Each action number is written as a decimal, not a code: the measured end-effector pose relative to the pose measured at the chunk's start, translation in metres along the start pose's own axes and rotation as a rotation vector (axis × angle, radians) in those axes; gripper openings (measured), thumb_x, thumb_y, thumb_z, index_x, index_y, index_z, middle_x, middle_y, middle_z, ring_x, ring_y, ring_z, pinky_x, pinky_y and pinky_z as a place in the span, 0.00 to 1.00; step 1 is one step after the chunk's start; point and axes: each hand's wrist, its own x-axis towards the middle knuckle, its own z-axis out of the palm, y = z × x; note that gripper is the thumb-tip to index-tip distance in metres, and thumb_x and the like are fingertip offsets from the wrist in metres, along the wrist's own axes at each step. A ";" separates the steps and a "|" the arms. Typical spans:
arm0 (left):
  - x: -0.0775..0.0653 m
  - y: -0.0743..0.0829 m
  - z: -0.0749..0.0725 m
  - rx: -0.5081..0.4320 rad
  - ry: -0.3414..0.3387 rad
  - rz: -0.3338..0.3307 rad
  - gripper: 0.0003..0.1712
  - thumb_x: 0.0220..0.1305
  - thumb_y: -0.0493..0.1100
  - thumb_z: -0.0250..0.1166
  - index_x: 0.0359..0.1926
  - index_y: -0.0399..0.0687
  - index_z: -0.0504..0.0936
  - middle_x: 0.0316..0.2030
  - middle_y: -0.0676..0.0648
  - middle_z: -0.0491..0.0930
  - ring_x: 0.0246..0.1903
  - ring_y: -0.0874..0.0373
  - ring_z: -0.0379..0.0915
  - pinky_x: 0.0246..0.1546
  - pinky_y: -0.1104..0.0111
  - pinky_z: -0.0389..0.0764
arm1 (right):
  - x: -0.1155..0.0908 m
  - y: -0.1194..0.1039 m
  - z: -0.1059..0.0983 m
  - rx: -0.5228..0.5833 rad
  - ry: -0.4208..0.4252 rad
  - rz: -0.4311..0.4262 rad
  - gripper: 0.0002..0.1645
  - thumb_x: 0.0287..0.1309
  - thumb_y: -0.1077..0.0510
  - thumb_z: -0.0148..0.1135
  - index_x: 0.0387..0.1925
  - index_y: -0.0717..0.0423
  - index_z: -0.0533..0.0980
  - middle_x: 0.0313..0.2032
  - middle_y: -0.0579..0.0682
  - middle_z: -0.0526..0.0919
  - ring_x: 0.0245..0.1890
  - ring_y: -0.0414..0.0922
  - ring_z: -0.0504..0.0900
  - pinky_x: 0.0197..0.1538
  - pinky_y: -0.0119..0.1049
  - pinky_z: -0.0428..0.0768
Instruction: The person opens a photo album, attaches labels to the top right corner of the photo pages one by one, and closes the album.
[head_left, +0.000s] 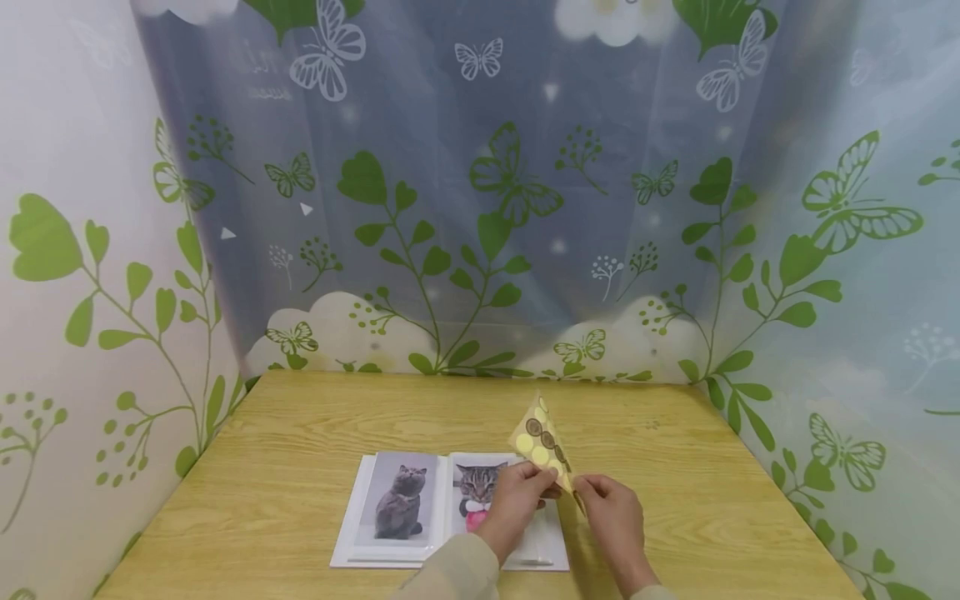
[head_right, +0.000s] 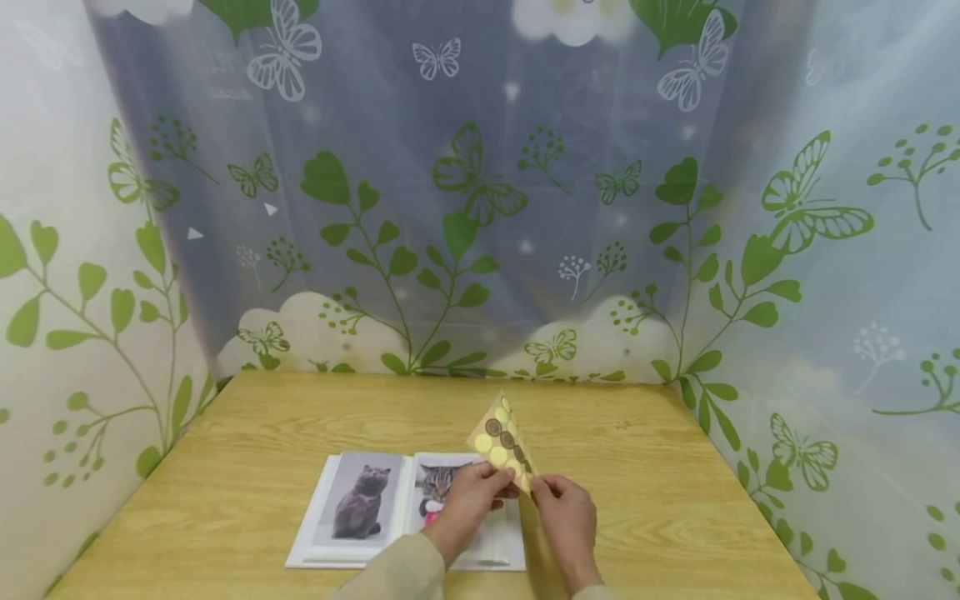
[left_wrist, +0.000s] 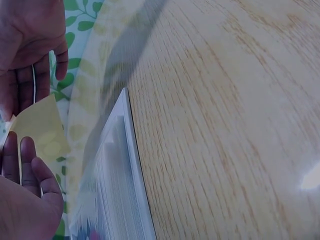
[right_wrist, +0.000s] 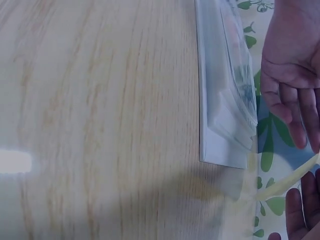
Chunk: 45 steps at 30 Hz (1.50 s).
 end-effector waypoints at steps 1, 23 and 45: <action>0.000 0.001 -0.001 0.005 -0.001 -0.001 0.12 0.66 0.40 0.64 0.36 0.32 0.83 0.28 0.43 0.85 0.31 0.54 0.83 0.33 0.65 0.79 | 0.000 0.000 -0.001 0.015 -0.009 0.010 0.16 0.65 0.52 0.62 0.40 0.61 0.85 0.39 0.54 0.88 0.37 0.46 0.81 0.37 0.37 0.76; 0.002 -0.006 0.000 0.020 0.021 -0.038 0.07 0.64 0.37 0.65 0.35 0.33 0.81 0.28 0.41 0.86 0.28 0.54 0.83 0.32 0.66 0.80 | 0.007 0.014 -0.023 0.179 -0.025 0.153 0.25 0.71 0.47 0.54 0.52 0.65 0.78 0.49 0.61 0.83 0.54 0.60 0.77 0.60 0.64 0.69; -0.008 -0.001 0.016 0.619 -0.153 0.122 0.14 0.58 0.44 0.72 0.34 0.35 0.85 0.17 0.48 0.80 0.15 0.57 0.76 0.23 0.66 0.80 | 0.008 0.008 -0.027 0.203 0.010 0.195 0.23 0.70 0.47 0.55 0.49 0.63 0.80 0.47 0.59 0.81 0.32 0.42 0.75 0.29 0.28 0.72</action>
